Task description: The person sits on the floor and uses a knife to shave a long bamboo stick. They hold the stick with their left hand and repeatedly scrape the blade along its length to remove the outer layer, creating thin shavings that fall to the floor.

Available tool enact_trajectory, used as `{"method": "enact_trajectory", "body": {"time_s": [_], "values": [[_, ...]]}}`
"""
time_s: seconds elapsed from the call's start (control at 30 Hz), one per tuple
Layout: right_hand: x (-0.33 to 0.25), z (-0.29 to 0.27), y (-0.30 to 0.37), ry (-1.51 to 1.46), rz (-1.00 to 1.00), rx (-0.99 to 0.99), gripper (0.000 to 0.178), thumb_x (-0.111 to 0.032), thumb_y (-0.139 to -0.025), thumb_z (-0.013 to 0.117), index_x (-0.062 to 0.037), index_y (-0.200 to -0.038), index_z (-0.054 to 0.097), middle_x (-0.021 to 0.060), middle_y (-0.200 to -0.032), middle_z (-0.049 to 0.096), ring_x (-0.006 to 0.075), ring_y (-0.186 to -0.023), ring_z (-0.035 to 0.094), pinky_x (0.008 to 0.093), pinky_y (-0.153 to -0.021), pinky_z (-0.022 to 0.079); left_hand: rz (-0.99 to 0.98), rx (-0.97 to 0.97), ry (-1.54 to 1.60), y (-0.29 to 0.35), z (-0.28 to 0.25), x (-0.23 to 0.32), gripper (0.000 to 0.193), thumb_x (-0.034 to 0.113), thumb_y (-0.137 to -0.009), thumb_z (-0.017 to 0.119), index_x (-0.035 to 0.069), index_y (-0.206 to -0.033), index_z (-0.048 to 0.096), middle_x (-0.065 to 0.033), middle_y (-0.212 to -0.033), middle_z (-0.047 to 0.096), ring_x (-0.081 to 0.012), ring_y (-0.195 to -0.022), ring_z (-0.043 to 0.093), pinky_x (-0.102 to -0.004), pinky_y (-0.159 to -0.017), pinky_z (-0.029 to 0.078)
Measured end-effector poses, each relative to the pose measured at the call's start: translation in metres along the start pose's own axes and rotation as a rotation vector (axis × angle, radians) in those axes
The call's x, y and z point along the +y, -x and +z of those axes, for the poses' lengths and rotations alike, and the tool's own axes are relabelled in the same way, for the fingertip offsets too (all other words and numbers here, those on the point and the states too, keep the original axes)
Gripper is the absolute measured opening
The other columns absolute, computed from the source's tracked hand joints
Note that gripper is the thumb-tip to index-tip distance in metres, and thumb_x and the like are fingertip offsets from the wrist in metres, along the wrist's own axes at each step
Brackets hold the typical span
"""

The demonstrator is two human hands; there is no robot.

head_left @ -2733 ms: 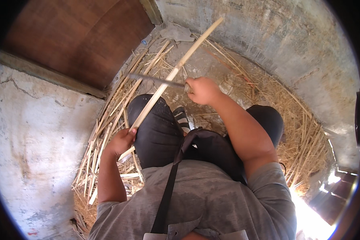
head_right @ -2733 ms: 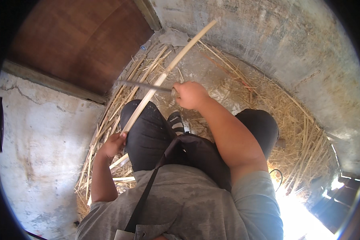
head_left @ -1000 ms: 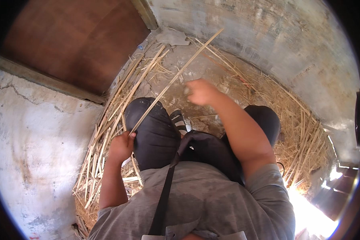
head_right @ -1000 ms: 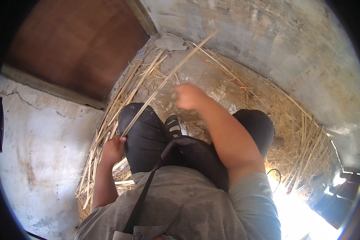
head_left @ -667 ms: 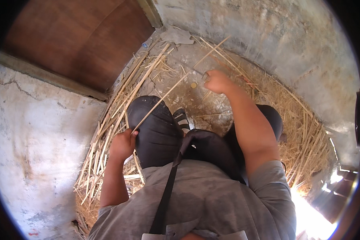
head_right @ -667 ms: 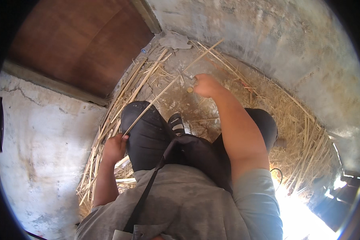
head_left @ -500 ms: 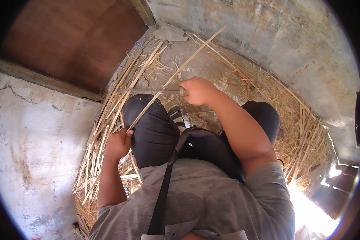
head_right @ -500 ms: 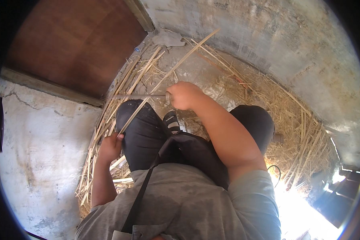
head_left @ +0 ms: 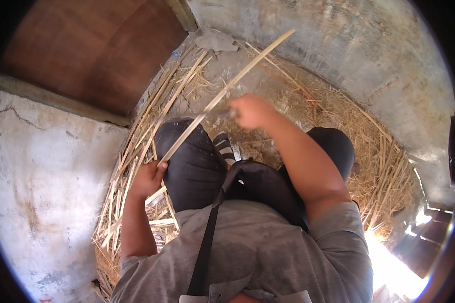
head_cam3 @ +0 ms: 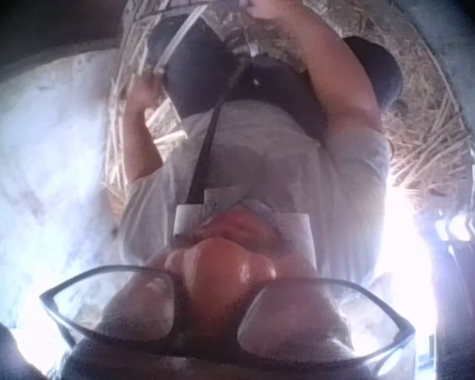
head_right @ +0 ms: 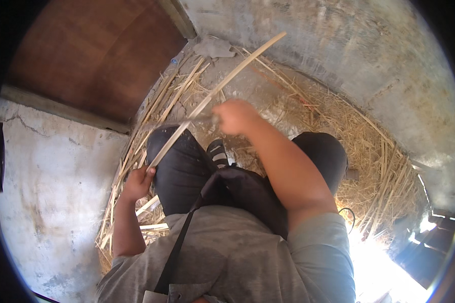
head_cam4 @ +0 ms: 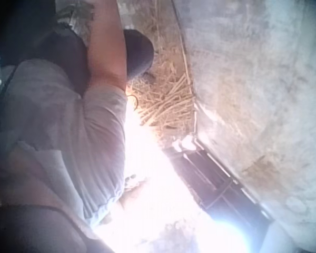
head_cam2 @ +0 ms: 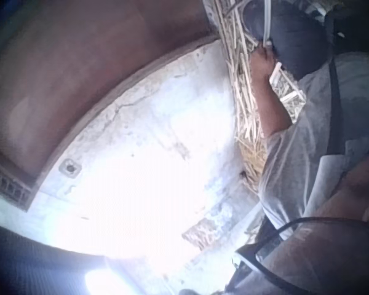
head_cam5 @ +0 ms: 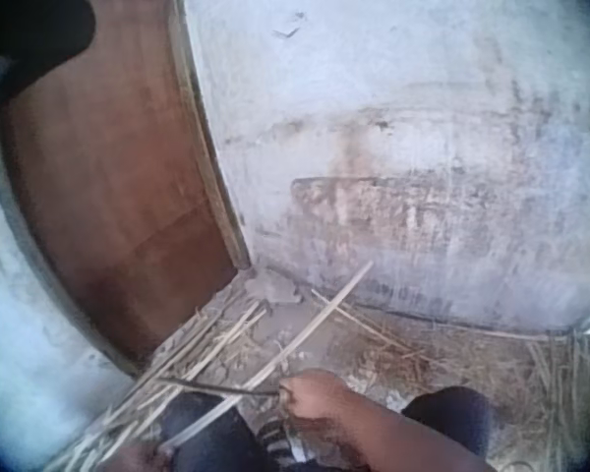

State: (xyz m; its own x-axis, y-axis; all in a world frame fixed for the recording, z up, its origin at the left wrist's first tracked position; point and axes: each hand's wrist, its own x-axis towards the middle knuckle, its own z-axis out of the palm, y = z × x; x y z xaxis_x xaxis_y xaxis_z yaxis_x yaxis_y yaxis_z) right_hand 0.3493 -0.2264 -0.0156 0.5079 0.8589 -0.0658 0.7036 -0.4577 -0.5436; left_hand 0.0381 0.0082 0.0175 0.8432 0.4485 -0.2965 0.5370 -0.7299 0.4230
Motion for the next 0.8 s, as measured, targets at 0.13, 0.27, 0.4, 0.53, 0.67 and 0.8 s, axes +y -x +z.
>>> {"method": "enact_trajectory", "body": {"time_s": [0.13,0.27,0.4,0.53,0.67,0.8], "values": [[0.075,0.012,-0.013,-0.186,0.208,0.188,0.036,-0.019,-0.077,0.066,-0.0038,-0.11,0.07,0.0229,-0.106,0.072,0.0432,-0.099,0.068,0.0498,-0.088,0.055,0.016,-0.017,0.014,0.0,-0.003,0.002,0.054,0.047,-0.106,0.052,-0.004,-0.099,0.067,-0.022,-0.071,0.063,-0.0329,-0.067,0.061,-0.0426,-0.068,0.049],[0.059,0.02,-0.014,-0.085,0.152,0.257,0.033,-0.018,-0.078,0.067,-0.0036,-0.108,0.069,0.0223,-0.101,0.072,0.0435,-0.097,0.068,0.0499,-0.087,0.055,-0.089,-0.09,0.09,-0.006,-0.002,-0.01,0.059,0.051,-0.105,0.051,-0.005,-0.098,0.067,-0.0166,-0.073,0.065,-0.0269,-0.07,0.061,-0.0396,-0.069,0.049],[0.008,0.005,-0.007,0.0,-0.005,0.022,0.029,-0.019,-0.081,0.067,-0.0035,-0.105,0.069,0.0211,-0.096,0.071,0.0425,-0.096,0.068,0.0492,-0.086,0.055,-0.12,-0.121,0.2,-0.006,0.001,-0.015,0.061,0.054,-0.105,0.051,-0.005,-0.098,0.068,-0.013,-0.076,0.065,-0.0226,-0.072,0.059,-0.0385,-0.071,0.049],[0.054,0.034,-0.019,-0.057,0.099,0.176,0.031,-0.022,-0.081,0.069,-0.0032,-0.105,0.068,0.0212,-0.097,0.071,0.0415,-0.097,0.068,0.0487,-0.087,0.055,-0.125,-0.154,0.149,-0.008,-0.003,-0.014,0.06,0.053,-0.105,0.052,-0.005,-0.097,0.067,-0.012,-0.077,0.065,-0.0226,-0.073,0.059,-0.0388,-0.072,0.049],[0.095,0.026,-0.022,-0.213,0.328,0.291,0.036,-0.025,-0.081,0.069,-0.0027,-0.109,0.068,0.0233,-0.103,0.071,0.0425,-0.1,0.067,0.0474,-0.089,0.054,-0.163,-0.153,0.183,-0.009,-0.005,-0.015,0.057,0.051,-0.105,0.053,-0.003,-0.093,0.067,-0.0096,-0.074,0.063,-0.0206,-0.07,0.057,-0.0372,-0.069,0.047],[0.079,0.015,-0.022,-0.283,0.325,0.323,0.04,-0.024,-0.079,0.069,-0.0021,-0.113,0.068,0.0257,-0.105,0.07,0.0433,-0.1,0.067,0.047,-0.088,0.053,-0.241,-0.17,0.279,-0.009,0.0,-0.016,0.056,0.051,-0.104,0.054,-0.001,-0.088,0.065,-0.008,-0.071,0.061,-0.0185,-0.068,0.055,-0.0351,-0.066,0.046]]}}
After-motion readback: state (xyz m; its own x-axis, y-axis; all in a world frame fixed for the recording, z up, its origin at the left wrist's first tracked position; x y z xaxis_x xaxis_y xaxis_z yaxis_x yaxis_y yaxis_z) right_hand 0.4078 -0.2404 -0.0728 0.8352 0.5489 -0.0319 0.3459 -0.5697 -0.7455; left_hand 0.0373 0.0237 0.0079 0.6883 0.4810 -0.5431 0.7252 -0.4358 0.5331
